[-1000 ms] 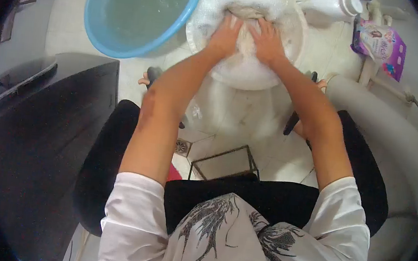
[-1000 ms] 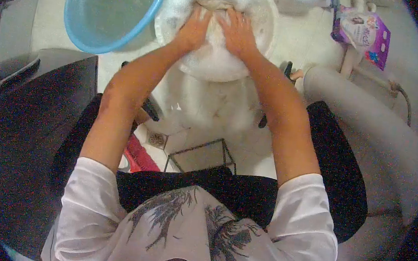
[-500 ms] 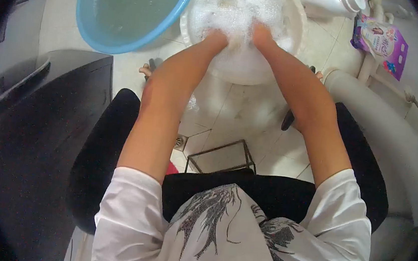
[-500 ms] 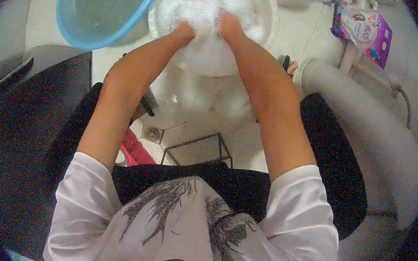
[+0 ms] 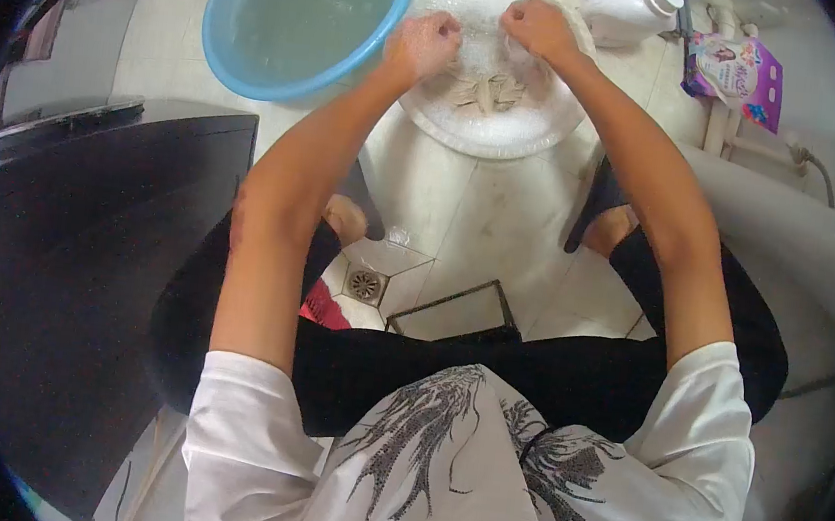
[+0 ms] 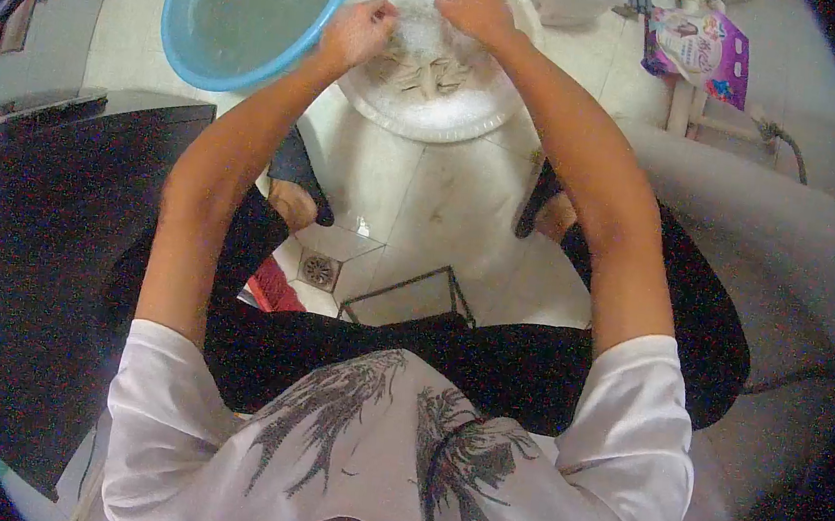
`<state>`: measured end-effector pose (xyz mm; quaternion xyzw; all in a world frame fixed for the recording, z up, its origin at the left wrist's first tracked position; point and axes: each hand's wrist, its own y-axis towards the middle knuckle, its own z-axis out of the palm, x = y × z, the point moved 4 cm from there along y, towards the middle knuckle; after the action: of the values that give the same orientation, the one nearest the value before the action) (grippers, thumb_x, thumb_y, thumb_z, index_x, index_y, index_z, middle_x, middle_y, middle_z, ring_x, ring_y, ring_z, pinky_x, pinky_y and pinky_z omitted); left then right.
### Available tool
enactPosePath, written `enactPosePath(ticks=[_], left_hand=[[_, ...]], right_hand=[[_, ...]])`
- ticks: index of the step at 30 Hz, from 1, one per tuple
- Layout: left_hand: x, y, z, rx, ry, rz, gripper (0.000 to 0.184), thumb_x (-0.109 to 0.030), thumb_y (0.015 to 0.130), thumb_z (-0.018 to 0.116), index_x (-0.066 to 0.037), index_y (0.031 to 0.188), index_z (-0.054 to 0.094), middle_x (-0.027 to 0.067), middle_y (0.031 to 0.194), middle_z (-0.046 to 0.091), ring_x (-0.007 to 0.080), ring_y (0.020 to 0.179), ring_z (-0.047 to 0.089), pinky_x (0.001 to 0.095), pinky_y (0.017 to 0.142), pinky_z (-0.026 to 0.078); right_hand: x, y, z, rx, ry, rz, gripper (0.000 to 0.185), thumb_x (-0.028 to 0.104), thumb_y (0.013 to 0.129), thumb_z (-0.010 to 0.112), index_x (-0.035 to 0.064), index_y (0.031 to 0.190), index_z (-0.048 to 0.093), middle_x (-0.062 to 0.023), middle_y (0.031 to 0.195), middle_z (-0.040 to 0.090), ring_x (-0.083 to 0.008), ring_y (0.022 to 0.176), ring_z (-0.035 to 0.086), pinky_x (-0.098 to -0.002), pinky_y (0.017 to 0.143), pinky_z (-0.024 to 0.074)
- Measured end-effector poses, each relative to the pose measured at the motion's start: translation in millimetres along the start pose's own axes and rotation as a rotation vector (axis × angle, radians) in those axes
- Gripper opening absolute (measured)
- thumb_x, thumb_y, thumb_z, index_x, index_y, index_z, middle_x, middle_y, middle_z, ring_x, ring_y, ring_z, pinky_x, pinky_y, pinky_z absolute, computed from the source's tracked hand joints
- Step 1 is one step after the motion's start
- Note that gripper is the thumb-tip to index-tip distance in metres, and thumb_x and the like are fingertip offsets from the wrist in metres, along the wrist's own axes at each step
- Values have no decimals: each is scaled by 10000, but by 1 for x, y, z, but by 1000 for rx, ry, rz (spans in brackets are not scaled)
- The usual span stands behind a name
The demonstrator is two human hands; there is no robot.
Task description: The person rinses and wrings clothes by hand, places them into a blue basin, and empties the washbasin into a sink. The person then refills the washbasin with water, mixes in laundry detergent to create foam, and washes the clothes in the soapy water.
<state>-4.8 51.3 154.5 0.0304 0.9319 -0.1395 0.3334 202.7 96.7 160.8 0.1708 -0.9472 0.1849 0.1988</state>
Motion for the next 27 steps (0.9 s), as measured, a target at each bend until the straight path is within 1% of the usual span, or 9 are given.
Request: enactPosePath(ticks=[4, 8, 13, 15, 17, 20, 24, 26, 27], left_hand=[[7, 34, 27, -196, 63, 69, 471, -337, 851, 649, -132, 1275, 669, 219, 1289, 677, 392, 1200, 639, 487, 1049, 485], [8, 73, 52, -339, -245, -65, 542, -369, 853, 678, -99, 1320, 624, 230, 1316, 654, 404, 1229, 618, 479, 1078, 465], [17, 101, 64, -10, -314, -80, 586, -440, 856, 669, -51, 1293, 639, 235, 1289, 656, 420, 1226, 610, 468, 1090, 454], [-24, 50, 43, 392, 188, 107, 664, -502, 853, 662, -48, 1338, 637, 250, 1413, 583, 442, 1351, 513, 517, 1134, 406], [-9, 19, 59, 357, 397, 205, 717, -534, 857, 682, -86, 1409, 587, 256, 1501, 485, 449, 1396, 454, 561, 1116, 404], [24, -16, 100, 223, 607, 254, 852, -589, 845, 712, -145, 1532, 474, 270, 1626, 309, 503, 1478, 292, 634, 1117, 372], [30, -22, 110, 199, 494, 128, 1053, -641, 804, 738, -190, 1643, 290, 261, 1691, 155, 568, 1535, 96, 637, 1163, 337], [35, -19, 119, 146, 484, 145, 1000, -518, 796, 771, -207, 1631, 316, 243, 1682, 206, 524, 1528, 178, 622, 1168, 340], [38, -14, 122, 90, 476, 162, 965, -394, 788, 804, -223, 1618, 341, 225, 1673, 257, 480, 1522, 261, 607, 1173, 343]], right_hand=[[-37, 28, 12, -421, 400, 75, 356, 351, 864, 700, 139, 1140, 776, -115, 1070, 772, -297, 997, 720, -389, 935, 542], [-74, 68, 42, -495, 377, 73, 383, 312, 866, 728, 136, 1205, 749, -105, 1185, 748, -269, 1075, 702, -385, 951, 532], [-56, 68, 58, -111, 620, -109, 523, 403, 846, 756, 185, 1319, 699, -120, 1301, 698, -292, 1235, 642, -446, 1055, 485], [-38, 29, 60, -44, 331, -183, 637, 384, 829, 777, 215, 1420, 607, -158, 1364, 647, -328, 1319, 569, -486, 1088, 455], [-16, -13, 64, 3, 38, -266, 772, 365, 812, 799, 246, 1521, 515, -195, 1428, 597, -364, 1402, 495, -526, 1121, 425], [-5, -52, 70, 54, -231, -111, 1039, 337, 758, 842, 291, 1636, 288, -333, 1515, 434, -556, 1473, 278, -597, 1222, 272], [-21, -50, 103, -216, -204, -230, 1106, 353, 744, 850, 269, 1658, 233, -317, 1441, 522, -524, 1424, 385, -611, 1194, 305], [-28, -43, 113, 241, -253, -28, 782, 387, 853, 720, 48, 1512, 468, -318, 1388, 562, -488, 1325, 509, -608, 1117, 398], [-30, -37, 115, 253, -252, -28, 782, 387, 853, 720, 48, 1512, 468, -318, 1388, 562, -488, 1325, 509, -608, 1117, 398]])
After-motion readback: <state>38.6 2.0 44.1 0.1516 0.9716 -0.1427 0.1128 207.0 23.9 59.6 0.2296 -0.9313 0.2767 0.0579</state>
